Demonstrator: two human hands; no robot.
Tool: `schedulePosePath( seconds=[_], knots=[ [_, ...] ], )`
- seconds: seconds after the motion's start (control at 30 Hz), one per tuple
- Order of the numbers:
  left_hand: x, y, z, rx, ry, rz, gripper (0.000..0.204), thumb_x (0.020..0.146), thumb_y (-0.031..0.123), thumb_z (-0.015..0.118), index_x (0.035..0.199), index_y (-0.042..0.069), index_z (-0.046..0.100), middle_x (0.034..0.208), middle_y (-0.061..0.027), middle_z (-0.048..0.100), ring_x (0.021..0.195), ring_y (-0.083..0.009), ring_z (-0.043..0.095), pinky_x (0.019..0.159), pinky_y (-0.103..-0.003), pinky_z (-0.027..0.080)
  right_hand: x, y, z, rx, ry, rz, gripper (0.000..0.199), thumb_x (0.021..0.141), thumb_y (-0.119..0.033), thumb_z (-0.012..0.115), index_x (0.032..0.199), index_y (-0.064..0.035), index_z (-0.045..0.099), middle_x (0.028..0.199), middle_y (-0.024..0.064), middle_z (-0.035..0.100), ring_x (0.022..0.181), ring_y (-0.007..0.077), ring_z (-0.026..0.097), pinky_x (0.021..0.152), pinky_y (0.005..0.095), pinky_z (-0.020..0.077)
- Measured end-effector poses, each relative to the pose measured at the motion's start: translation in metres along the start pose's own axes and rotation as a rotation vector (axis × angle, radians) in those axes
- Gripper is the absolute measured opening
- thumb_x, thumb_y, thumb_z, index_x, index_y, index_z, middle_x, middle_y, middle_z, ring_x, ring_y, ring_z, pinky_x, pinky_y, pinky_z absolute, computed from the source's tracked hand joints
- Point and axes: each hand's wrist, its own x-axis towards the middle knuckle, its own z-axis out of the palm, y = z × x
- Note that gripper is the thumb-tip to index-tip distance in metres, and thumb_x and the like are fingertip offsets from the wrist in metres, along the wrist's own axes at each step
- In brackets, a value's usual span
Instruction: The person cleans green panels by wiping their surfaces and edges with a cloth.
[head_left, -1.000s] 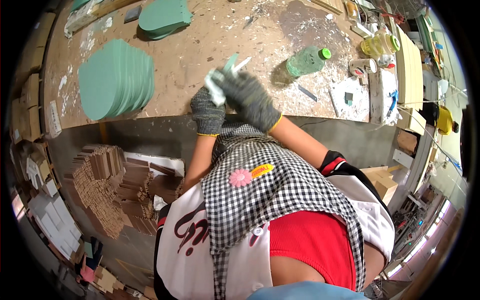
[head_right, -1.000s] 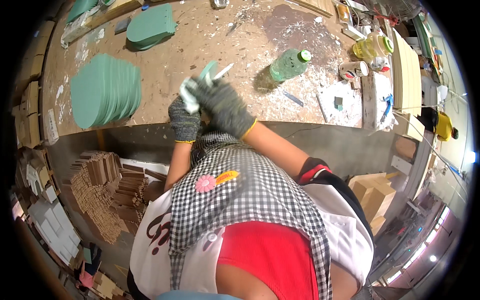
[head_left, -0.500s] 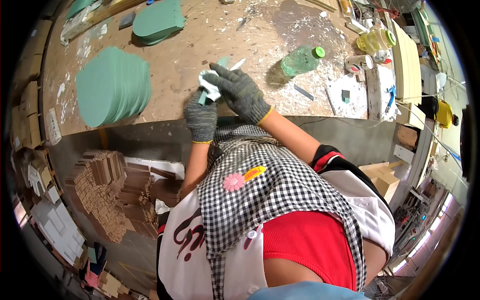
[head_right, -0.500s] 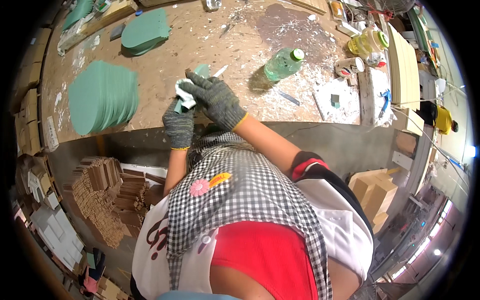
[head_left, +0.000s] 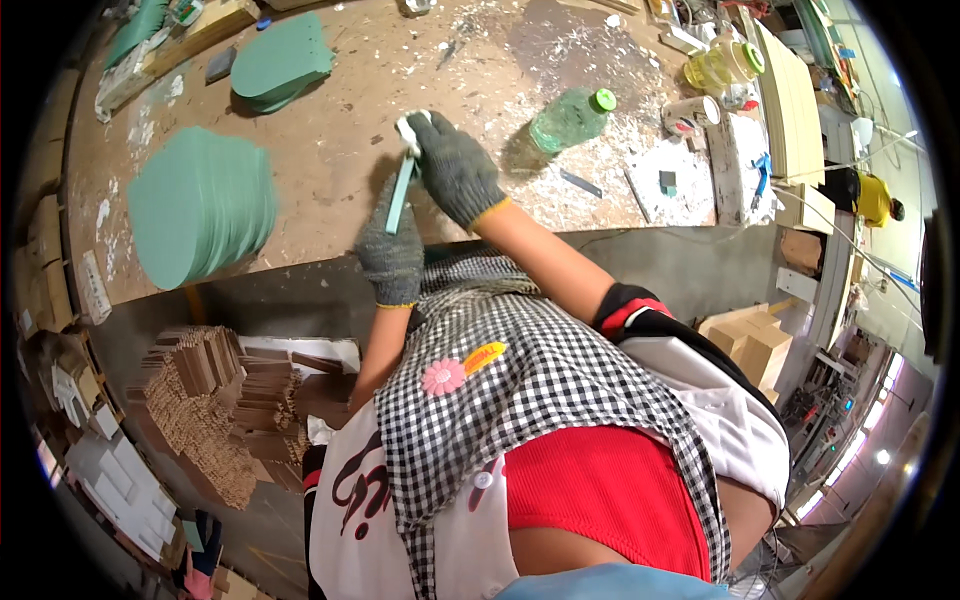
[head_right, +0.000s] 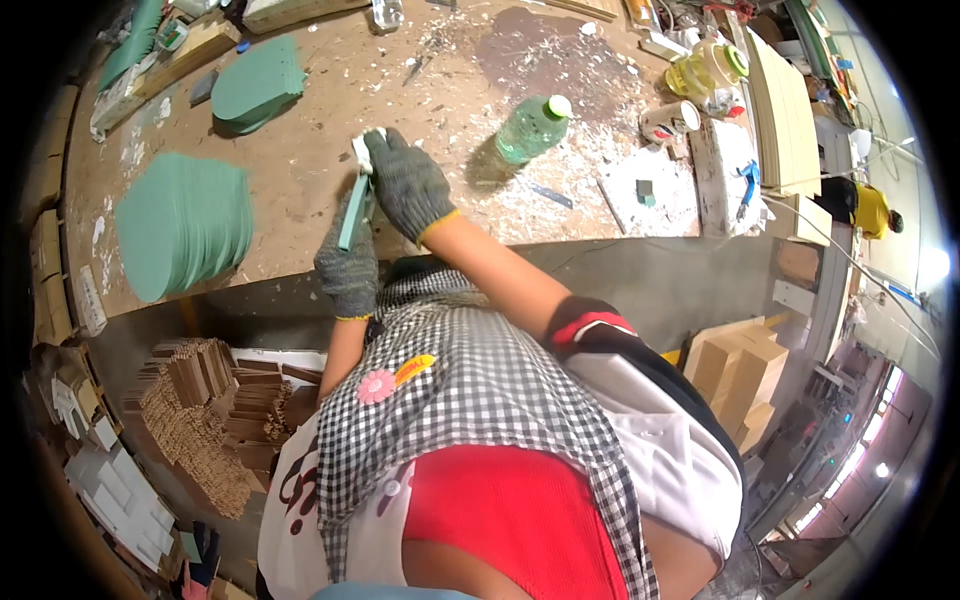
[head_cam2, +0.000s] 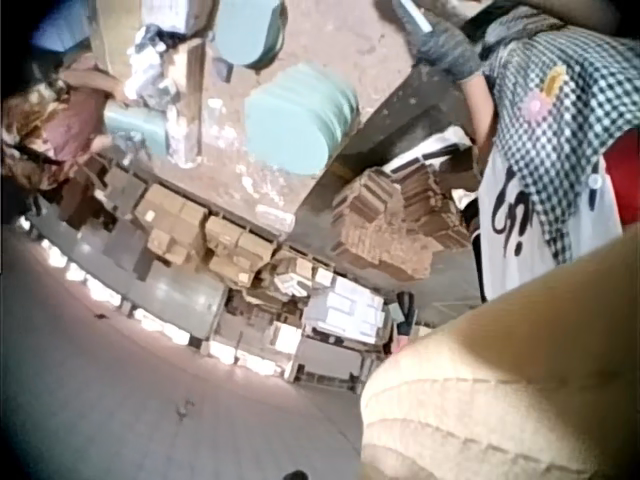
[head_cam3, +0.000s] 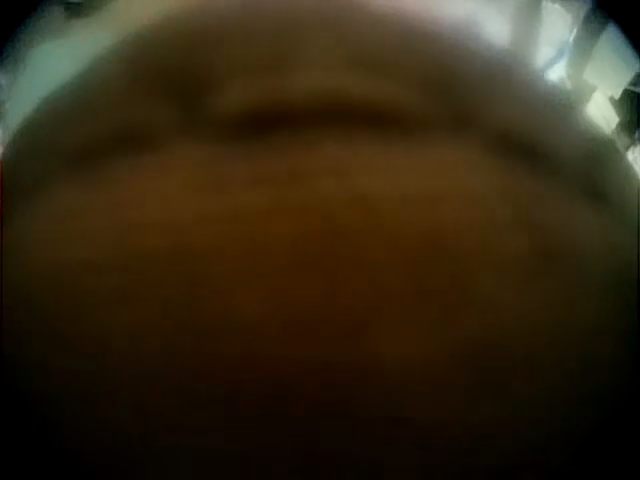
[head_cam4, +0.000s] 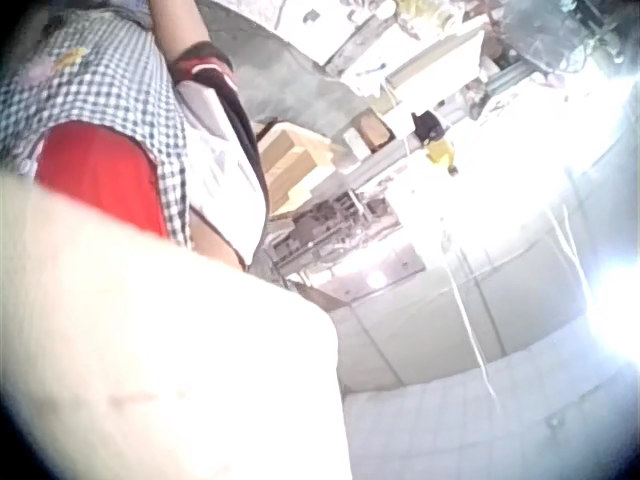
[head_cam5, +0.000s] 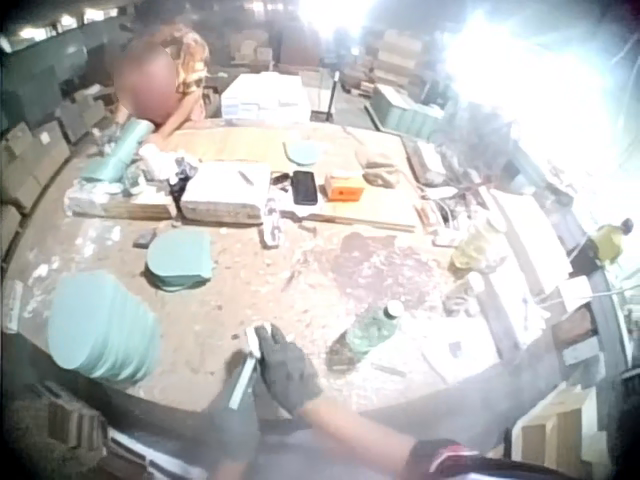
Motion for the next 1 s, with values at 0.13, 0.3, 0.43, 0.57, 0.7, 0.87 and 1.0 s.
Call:
schedulePosePath(
  seconds=[0.13,0.3,0.43,0.57,0.7,0.87,1.0],
  knots=[
    [0.002,-0.029,0.015,-0.289,0.028,0.011,0.035,0.096,0.014,0.060,0.128,0.001,0.063,0.121,-0.0159,0.069,0.105,-0.0245,0.069,0.087,-0.035,0.052,-0.021,-0.042,-0.029,-0.329,-0.346,-0.099,0.067,0.086,-0.016,0.062,0.144,0.0036,0.036,0.140,0.0363,0.044,0.085,0.0362,0.068,0.074,0.0435,0.0573],
    [0.001,-0.001,0.005,-0.079,-0.025,0.021,0.035,0.095,0.013,0.062,0.127,0.000,0.064,0.118,-0.0168,0.070,0.104,-0.0223,0.068,0.088,-0.036,0.052,-0.001,-0.004,-0.009,-0.114,-0.007,-0.013,0.037,0.087,-0.012,0.062,0.120,0.0013,0.051,0.113,0.0251,0.062,0.084,0.0343,0.069,0.069,0.0421,0.0558],
    [-0.001,-0.014,0.016,-0.133,0.094,0.104,0.032,0.094,0.009,0.059,0.125,0.002,0.066,0.109,-0.0174,0.072,0.092,-0.0276,0.071,0.080,-0.037,0.054,-0.006,-0.005,-0.014,-0.086,-0.100,0.052,0.044,0.092,-0.014,0.059,0.133,-0.0001,0.049,0.122,0.0270,0.061,0.076,0.0316,0.069,0.063,0.0400,0.0572],
    [-0.003,-0.025,0.004,-0.139,0.001,-0.030,0.032,0.094,0.010,0.062,0.124,0.001,0.066,0.107,-0.0164,0.073,0.091,-0.0247,0.070,0.081,-0.036,0.054,-0.031,-0.027,-0.010,-0.270,-0.032,-0.175,0.059,0.089,-0.013,0.062,0.142,-0.0007,0.042,0.133,0.0316,0.054,0.079,0.0327,0.069,0.067,0.0401,0.0580],
    [-0.003,-0.027,0.000,-0.070,-0.075,0.111,0.040,0.094,0.009,0.066,0.132,-0.002,0.060,0.123,-0.0131,0.068,0.103,-0.0177,0.065,0.088,-0.032,0.052,0.031,0.086,0.029,-0.113,-0.383,0.142,0.046,0.088,-0.024,0.067,0.128,-0.0069,0.056,0.118,0.0254,0.063,0.094,0.0389,0.067,0.081,0.0424,0.0577],
    [0.002,-0.030,-0.013,-0.299,-0.130,-0.002,0.037,0.095,0.010,0.064,0.130,-0.004,0.060,0.121,-0.0132,0.068,0.104,-0.0176,0.063,0.091,-0.032,0.051,-0.034,0.048,-0.046,-0.016,-0.045,-0.009,0.041,0.090,-0.019,0.067,0.129,-0.0125,0.059,0.131,0.0200,0.059,0.115,0.0386,0.059,0.096,0.0459,0.0506],
    [0.009,-0.042,-0.024,-0.236,-0.151,0.091,0.035,0.095,0.010,0.065,0.126,-0.005,0.062,0.118,-0.0115,0.069,0.102,-0.0175,0.062,0.093,-0.032,0.049,-0.103,0.105,-0.044,-0.015,0.181,0.033,0.037,0.087,-0.011,0.067,0.123,-0.0099,0.063,0.127,0.0203,0.060,0.117,0.0384,0.058,0.098,0.0464,0.0484]
  ],
)
